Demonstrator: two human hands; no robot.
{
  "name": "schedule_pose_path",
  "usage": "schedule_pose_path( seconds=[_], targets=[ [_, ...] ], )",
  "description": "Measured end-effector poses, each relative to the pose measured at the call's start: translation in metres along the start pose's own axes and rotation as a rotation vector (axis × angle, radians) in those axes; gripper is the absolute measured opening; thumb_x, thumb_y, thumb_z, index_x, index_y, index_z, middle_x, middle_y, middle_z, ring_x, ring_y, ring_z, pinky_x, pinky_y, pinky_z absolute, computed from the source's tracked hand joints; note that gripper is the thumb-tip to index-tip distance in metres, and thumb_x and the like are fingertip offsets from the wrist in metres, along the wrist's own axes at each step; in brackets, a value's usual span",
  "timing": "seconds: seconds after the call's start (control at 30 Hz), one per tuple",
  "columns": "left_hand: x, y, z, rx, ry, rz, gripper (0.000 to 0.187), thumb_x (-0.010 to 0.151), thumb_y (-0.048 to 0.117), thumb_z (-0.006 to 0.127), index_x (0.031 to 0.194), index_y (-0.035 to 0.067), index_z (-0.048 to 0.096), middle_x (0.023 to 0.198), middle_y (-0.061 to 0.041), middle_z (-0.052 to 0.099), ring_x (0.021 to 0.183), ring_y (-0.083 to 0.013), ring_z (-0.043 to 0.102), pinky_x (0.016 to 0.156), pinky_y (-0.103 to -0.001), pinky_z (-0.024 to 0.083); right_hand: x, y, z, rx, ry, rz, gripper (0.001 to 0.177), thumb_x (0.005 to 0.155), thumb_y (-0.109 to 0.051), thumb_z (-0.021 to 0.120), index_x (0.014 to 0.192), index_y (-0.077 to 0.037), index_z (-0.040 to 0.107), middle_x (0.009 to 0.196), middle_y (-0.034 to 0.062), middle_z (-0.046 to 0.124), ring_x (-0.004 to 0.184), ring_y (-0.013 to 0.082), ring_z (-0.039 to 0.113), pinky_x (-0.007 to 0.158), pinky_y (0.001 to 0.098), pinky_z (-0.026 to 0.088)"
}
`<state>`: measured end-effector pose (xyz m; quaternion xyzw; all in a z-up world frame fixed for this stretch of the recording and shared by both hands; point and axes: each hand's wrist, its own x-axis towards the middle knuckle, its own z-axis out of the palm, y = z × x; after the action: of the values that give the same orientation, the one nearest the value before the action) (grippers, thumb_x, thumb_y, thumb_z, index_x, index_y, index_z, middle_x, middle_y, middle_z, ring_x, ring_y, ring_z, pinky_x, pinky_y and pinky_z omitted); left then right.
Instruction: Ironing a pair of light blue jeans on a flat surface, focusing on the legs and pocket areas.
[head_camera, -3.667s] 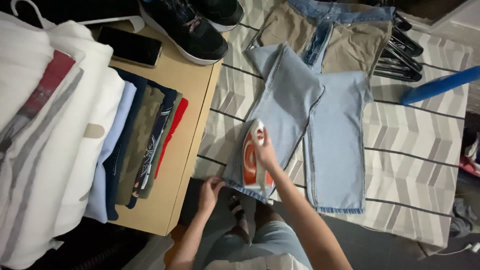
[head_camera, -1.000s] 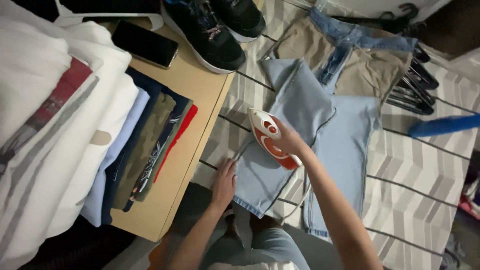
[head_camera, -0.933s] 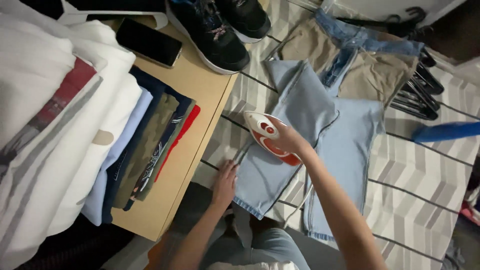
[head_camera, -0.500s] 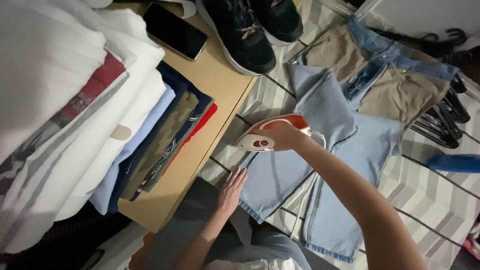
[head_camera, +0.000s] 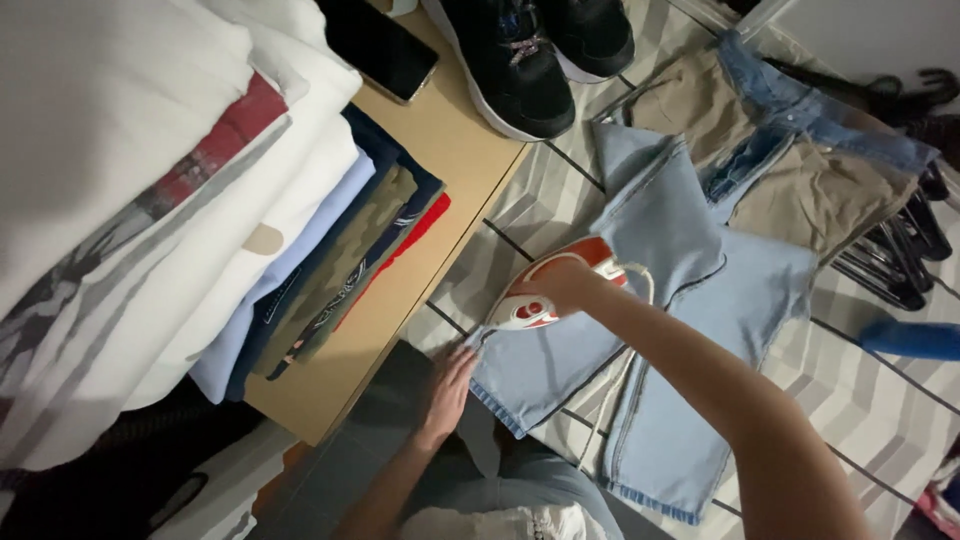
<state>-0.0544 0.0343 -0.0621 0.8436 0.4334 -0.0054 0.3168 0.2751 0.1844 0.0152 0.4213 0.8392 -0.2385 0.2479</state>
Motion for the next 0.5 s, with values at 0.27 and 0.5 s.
schedule_pose_path(
  seconds=[0.27,0.5],
  targets=[
    [-0.026,0.005,0.022,-0.508,0.458,-0.431,0.037,0.101,0.036,0.063,0.131,0.016,0.056,0.112,-0.005,0.068,0.092,-0.0199,0.072,0.072,-0.032,0.058,0.006,-0.038,-0.038,-0.076,-0.165,-0.115,0.084,0.085,-0.032,0.079,0.157,-0.047,0.038,0.121,-0.0024,0.07,0.107,0.0256,0.067,0.082,0.0399,0.056],
    [-0.019,-0.019,0.034,-0.645,0.473,-0.495,0.037,0.108,0.042,0.04,0.12,0.018,0.065,0.095,0.001,0.078,0.085,-0.0135,0.078,0.066,-0.028,0.056,0.013,-0.063,-0.015,-0.17,-0.099,-0.121,0.075,0.092,-0.013,0.068,0.157,-0.04,0.041,0.085,0.0034,0.071,0.069,0.0205,0.065,0.055,0.0323,0.049]
  ],
)
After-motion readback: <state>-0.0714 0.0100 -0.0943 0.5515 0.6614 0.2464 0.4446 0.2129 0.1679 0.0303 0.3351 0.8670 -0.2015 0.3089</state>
